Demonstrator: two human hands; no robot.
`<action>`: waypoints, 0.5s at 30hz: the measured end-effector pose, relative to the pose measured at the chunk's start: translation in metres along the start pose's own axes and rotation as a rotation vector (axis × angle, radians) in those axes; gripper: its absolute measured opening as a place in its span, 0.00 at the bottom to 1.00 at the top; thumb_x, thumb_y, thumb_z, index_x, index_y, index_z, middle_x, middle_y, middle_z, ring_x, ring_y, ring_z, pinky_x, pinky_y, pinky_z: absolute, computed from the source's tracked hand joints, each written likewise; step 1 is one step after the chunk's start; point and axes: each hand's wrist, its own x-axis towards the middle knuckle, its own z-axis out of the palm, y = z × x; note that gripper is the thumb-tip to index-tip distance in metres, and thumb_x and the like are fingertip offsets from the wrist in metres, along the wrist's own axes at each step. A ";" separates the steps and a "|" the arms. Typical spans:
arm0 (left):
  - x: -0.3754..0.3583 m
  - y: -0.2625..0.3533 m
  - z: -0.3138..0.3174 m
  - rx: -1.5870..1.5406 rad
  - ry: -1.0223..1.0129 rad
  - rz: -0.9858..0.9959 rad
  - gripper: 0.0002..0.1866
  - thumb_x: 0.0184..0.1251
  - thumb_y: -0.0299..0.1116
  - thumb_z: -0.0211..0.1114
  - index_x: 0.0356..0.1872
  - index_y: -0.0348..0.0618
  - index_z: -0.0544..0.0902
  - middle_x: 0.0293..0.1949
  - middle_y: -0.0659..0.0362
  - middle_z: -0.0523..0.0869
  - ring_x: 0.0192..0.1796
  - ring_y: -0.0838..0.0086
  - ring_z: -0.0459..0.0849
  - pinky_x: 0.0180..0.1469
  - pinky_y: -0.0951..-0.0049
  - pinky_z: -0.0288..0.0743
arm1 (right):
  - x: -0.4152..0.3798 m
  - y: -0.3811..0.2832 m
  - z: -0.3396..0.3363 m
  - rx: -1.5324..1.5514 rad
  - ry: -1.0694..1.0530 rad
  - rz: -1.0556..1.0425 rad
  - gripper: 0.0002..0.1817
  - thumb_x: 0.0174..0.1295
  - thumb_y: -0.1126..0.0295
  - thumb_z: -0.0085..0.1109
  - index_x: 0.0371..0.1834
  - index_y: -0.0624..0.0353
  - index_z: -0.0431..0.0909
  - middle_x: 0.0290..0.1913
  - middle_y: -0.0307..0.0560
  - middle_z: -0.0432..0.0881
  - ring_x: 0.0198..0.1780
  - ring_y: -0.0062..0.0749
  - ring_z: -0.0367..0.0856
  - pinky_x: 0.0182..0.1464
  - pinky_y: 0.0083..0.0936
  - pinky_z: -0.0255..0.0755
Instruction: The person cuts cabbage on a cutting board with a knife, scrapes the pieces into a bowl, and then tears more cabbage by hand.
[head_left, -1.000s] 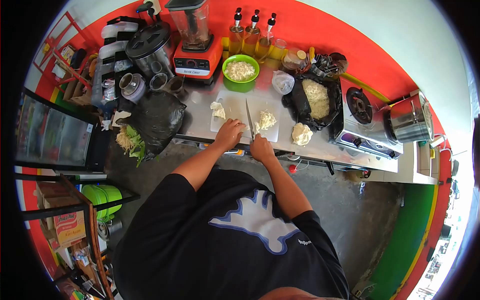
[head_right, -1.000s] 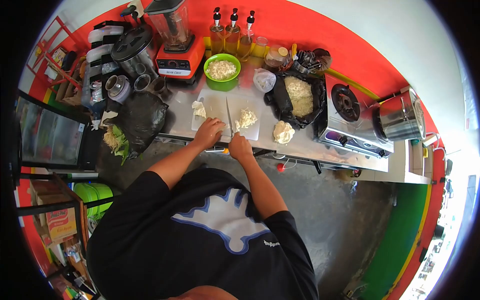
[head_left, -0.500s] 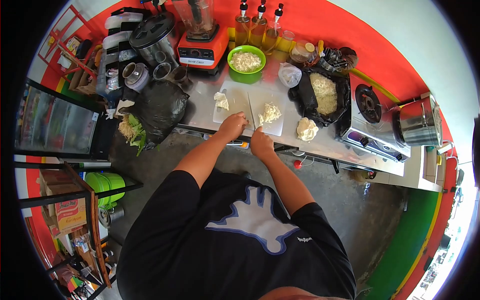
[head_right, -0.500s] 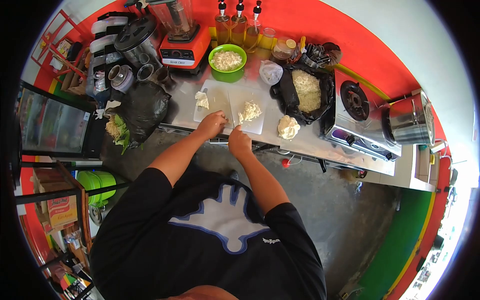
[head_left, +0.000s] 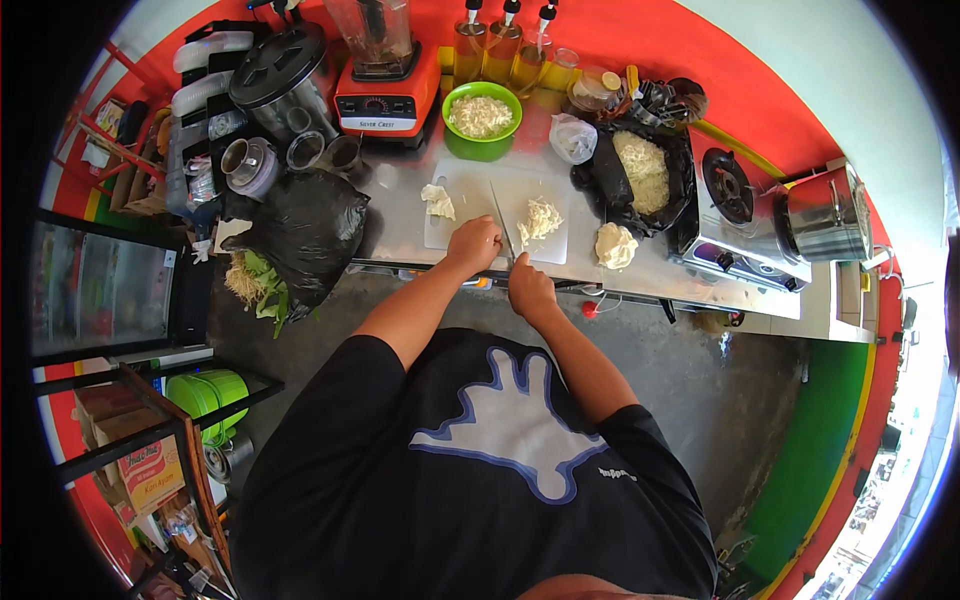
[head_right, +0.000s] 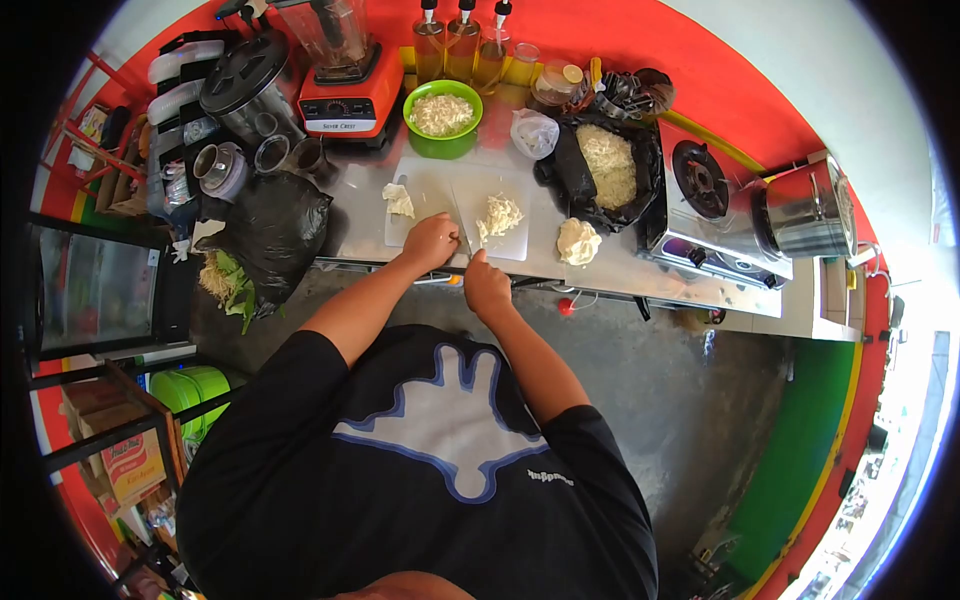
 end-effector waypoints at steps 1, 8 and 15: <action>0.001 0.000 -0.001 0.004 -0.010 0.003 0.04 0.56 0.32 0.70 0.28 0.45 0.86 0.38 0.56 0.83 0.45 0.55 0.85 0.45 0.55 0.80 | 0.003 -0.001 0.002 0.021 0.019 0.012 0.17 0.66 0.72 0.56 0.53 0.69 0.66 0.47 0.70 0.86 0.50 0.62 0.88 0.53 0.49 0.82; 0.004 -0.005 0.004 -0.001 -0.011 0.023 0.03 0.55 0.31 0.69 0.27 0.44 0.85 0.37 0.55 0.83 0.43 0.54 0.85 0.44 0.54 0.79 | -0.002 -0.006 -0.016 -0.019 -0.026 -0.006 0.18 0.65 0.73 0.56 0.55 0.70 0.66 0.46 0.70 0.86 0.49 0.62 0.88 0.52 0.48 0.83; -0.003 -0.002 0.006 -0.034 0.030 0.011 0.02 0.56 0.30 0.68 0.27 0.44 0.85 0.36 0.55 0.83 0.42 0.54 0.85 0.44 0.54 0.80 | 0.009 -0.002 -0.008 -0.014 -0.027 0.023 0.18 0.66 0.72 0.55 0.55 0.70 0.66 0.46 0.70 0.87 0.50 0.62 0.88 0.53 0.48 0.82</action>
